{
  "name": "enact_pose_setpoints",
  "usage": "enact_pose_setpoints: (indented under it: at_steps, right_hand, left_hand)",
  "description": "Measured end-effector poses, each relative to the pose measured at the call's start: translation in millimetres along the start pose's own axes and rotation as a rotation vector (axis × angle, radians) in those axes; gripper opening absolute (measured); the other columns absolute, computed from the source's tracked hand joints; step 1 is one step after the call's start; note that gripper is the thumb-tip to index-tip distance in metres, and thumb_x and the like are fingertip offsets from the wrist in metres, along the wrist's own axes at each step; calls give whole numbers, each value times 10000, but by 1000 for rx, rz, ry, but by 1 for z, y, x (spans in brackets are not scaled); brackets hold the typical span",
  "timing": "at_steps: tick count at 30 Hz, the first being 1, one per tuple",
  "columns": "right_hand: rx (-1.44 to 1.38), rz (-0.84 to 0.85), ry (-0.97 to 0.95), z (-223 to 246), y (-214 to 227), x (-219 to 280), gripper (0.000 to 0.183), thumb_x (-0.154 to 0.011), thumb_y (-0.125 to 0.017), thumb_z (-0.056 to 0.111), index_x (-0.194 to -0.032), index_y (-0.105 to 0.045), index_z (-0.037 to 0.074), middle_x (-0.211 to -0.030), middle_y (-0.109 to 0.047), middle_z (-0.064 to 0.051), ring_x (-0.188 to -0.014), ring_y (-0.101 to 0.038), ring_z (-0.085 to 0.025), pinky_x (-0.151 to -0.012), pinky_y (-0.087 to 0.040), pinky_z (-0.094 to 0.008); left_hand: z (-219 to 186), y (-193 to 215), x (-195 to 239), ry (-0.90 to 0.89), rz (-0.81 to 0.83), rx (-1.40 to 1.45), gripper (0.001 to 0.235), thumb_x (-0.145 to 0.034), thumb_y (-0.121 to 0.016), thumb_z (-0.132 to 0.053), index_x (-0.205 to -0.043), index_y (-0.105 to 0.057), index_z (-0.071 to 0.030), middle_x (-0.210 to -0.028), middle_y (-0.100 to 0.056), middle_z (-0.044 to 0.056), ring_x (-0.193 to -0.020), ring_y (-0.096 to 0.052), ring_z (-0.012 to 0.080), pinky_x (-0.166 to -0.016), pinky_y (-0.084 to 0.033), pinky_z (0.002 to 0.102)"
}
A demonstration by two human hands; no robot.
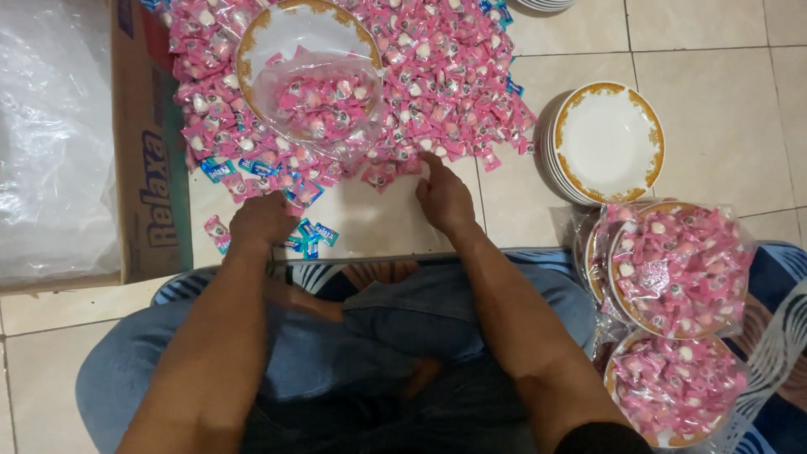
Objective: The person sits on the floor and sorts individually wrapped pink candies from a large pile into a plate lined with plastic wrap. They then place the filled plate onto a stack of similar plates.
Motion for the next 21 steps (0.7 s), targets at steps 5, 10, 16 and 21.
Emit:
enact_pose_setpoints:
  at_steps: [5,10,16,21]
  right_hand:
    - [83,63,8,-11,-24,-14,471,-1006,-509,223,-1474,-494,176,-1259,-674,-200,-1124,-692,-396,-938,-558,-528]
    - [301,114,39,-12,-36,-11,318,-1049,-489,260,-1325,-557,116,-1163,-686,-192,-1028,-727,-368,-864,-596,-486]
    - [435,-6,199,-42,-52,-26,256,-1075,-463,243,-1211,-567,53,-1069,-636,-165,-965,-736,-351,-773,-632,-435]
    - [-195,7,-86,-44,-11,0,503,-983,-549,142,-1468,-418,127,-1164,-699,-278,-1128,-678,-468,-952,-540,-565]
  left_hand:
    - [13,20,-5,22,-77,258,519,-894,-640,-266,-1376,-614,-76,-1210,-680,298,-1131,-662,485,-891,-549,549]
    - [20,38,7,88,-182,694,325,-919,-605,-235,-1240,-650,-221,-862,-724,93,-730,-721,241,-562,-578,327]
    - [11,43,20,151,-145,1113,314,-1003,-493,-160,-1292,-579,-73,-940,-699,97,-733,-704,121,-603,-595,195]
    - [0,60,36,28,-138,1373,415,-1005,-482,-88,-1399,-472,-217,-987,-689,63,-797,-758,137,-630,-651,214]
Point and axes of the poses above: each hand's wrist, its own x-axis away from the middle knuckle, its own y-axis out of the back of the hand, z = x × y, the point moved 7 cm from there along -x, towards the middle knuckle
